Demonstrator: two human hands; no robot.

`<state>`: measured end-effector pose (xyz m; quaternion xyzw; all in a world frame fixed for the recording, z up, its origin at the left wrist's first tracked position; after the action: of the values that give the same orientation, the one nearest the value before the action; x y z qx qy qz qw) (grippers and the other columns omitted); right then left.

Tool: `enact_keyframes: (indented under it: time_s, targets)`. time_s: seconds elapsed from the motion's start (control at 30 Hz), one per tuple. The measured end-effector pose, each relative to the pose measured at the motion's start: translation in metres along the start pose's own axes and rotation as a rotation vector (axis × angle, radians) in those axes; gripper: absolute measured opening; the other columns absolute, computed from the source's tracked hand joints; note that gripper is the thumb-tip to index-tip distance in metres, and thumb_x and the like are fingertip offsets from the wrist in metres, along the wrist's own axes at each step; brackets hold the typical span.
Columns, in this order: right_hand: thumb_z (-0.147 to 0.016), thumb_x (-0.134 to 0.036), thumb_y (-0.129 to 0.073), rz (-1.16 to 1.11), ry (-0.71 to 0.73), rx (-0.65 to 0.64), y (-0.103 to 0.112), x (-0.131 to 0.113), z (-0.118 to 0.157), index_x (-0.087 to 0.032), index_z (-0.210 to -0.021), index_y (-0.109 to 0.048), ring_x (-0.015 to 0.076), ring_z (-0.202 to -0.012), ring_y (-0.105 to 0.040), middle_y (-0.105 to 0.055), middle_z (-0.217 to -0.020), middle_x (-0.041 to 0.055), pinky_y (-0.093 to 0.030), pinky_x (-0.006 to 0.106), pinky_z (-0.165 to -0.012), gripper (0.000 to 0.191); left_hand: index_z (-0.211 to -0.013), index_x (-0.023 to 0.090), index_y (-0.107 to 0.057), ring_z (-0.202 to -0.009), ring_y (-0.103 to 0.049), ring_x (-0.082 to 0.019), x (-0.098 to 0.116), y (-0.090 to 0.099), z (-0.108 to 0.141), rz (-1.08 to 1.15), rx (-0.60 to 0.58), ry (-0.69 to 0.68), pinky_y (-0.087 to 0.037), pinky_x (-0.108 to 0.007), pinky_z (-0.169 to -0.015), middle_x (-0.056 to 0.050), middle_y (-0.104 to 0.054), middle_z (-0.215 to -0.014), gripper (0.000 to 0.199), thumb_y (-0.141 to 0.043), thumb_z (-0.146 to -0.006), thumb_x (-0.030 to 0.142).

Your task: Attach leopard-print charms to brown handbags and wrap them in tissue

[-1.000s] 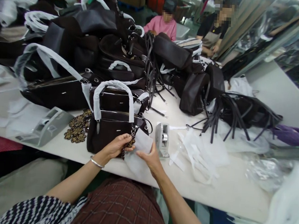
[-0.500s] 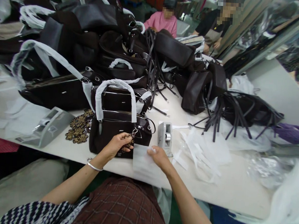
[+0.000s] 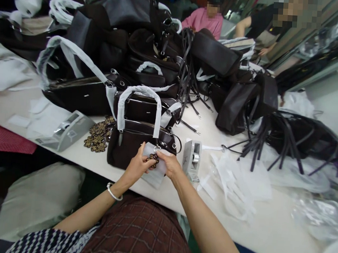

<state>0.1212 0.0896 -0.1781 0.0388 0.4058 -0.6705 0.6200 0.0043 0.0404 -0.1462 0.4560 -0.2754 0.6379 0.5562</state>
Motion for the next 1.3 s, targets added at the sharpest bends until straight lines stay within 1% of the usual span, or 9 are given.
enact_keyframes:
  time_s: [0.13, 0.3, 0.43, 0.5, 0.7, 0.83, 1.0, 1.1, 1.3]
  targets:
    - [-0.045, -0.031, -0.094, 0.059, 0.061, 0.065, 0.003, -0.007, -0.002, -0.016, -0.076, -0.072, 0.0176, -0.066, -0.065, -0.073, -0.073, 0.0017, -0.053, 0.032, -0.07, 0.041, -0.155, 0.017, -0.017, -0.07, -0.068, -0.026, -0.009, 0.013, 0.006, -0.227, 0.064, -0.025, -0.048, -0.03, -0.068, -0.003, -0.07, -0.075, 0.104, -0.076, -0.073, 0.044]
    - [-0.041, -0.027, -0.094, 0.072, 0.009, 0.044, 0.004, -0.009, -0.004, -0.015, -0.073, -0.072, 0.0172, -0.065, -0.064, -0.073, -0.072, 0.0021, -0.053, 0.033, -0.071, 0.041, -0.127, 0.014, -0.057, -0.115, -0.056, -0.032, -0.001, 0.043, 0.011, -0.409, 0.187, -0.181, -0.043, -0.037, -0.095, -0.016, -0.063, -0.12, 0.069, -0.072, -0.073, 0.055]
    - [-0.042, -0.03, -0.094, 0.106, -0.01, 0.03, 0.008, -0.01, -0.006, -0.016, -0.073, -0.072, 0.0184, -0.065, -0.064, -0.073, -0.071, 0.0018, -0.053, 0.035, -0.072, 0.041, -0.108, 0.017, -0.062, -0.09, -0.061, -0.023, 0.004, 0.025, 0.009, -0.29, 0.019, -0.119, -0.047, -0.03, -0.08, -0.004, -0.068, -0.096, 0.046, -0.07, -0.076, 0.049]
    - [-0.044, -0.033, -0.093, 0.157, 0.019, 0.029, 0.01, -0.013, -0.008, -0.016, -0.074, -0.073, 0.019, -0.066, -0.064, -0.073, -0.072, 0.0021, -0.052, 0.036, -0.072, 0.04, -0.11, 0.02, -0.061, -0.083, -0.061, -0.02, 0.015, 0.017, 0.013, -0.289, 0.025, -0.137, -0.046, -0.028, -0.077, 0.0, -0.068, -0.092, 0.041, -0.071, -0.077, 0.042]
    - [-0.051, -0.036, -0.087, 0.242, 0.151, 0.066, 0.013, -0.011, -0.015, -0.018, -0.073, -0.074, 0.0174, -0.065, -0.06, -0.072, -0.072, 0.001, -0.049, 0.032, -0.068, 0.031, -0.142, 0.028, -0.045, -0.11, -0.06, -0.026, 0.028, -0.006, 0.034, -0.475, 0.148, -0.297, -0.046, -0.032, -0.093, -0.006, -0.062, -0.125, 0.062, -0.066, -0.083, 0.028]
    - [-0.051, -0.036, -0.086, 0.242, 0.176, 0.13, 0.014, -0.006, -0.016, -0.02, -0.064, -0.068, 0.0153, -0.057, -0.054, -0.065, -0.06, -0.0024, -0.044, 0.029, -0.057, 0.027, -0.145, 0.028, -0.045, -0.093, -0.064, -0.023, 0.01, -0.023, 0.036, -0.634, 0.137, -0.289, -0.049, -0.029, -0.08, -0.01, -0.063, -0.105, 0.051, -0.046, -0.094, 0.022]
    - [-0.052, -0.047, -0.087, 0.137, -0.034, 0.036, 0.006, -0.001, -0.012, -0.017, -0.07, -0.068, 0.017, -0.059, -0.059, -0.068, -0.064, 0.0019, -0.048, 0.03, -0.06, 0.04, -0.148, 0.023, -0.041, -0.082, -0.062, -0.02, 0.009, -0.03, 0.035, -0.82, 0.103, -0.331, -0.047, -0.027, -0.072, -0.012, -0.061, -0.1, 0.056, -0.033, -0.094, 0.01]
    - [-0.057, -0.051, -0.085, 0.186, -0.08, -0.037, -0.003, -0.004, -0.008, -0.016, -0.07, -0.067, 0.0155, -0.057, -0.059, -0.068, -0.065, 0.0035, -0.047, 0.029, -0.058, 0.042, -0.148, 0.021, -0.041, -0.082, -0.061, -0.02, 0.012, -0.035, 0.035, -0.961, 0.061, -0.4, -0.047, -0.027, -0.07, -0.012, -0.062, -0.098, 0.055, -0.032, -0.095, 0.01]
    - [-0.04, -0.035, -0.093, 0.218, -0.015, 0.036, 0.004, -0.006, -0.014, -0.014, -0.065, -0.066, 0.0134, -0.051, -0.056, -0.067, -0.058, 0.0008, -0.045, 0.026, -0.052, 0.042, -0.144, 0.022, -0.043, -0.083, -0.063, -0.019, 0.016, -0.035, 0.049, -0.996, 0.037, -0.509, -0.049, -0.027, -0.072, -0.008, -0.064, -0.096, 0.048, -0.042, -0.097, 0.02]
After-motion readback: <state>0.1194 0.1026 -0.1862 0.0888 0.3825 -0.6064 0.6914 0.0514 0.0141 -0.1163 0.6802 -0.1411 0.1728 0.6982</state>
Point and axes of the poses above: each hand's wrist, its own z-axis away from the middle knuckle, its own y-axis out of the back of the hand, x = y × z, the point moved 10 cm from there along -z, towards the middle knuckle
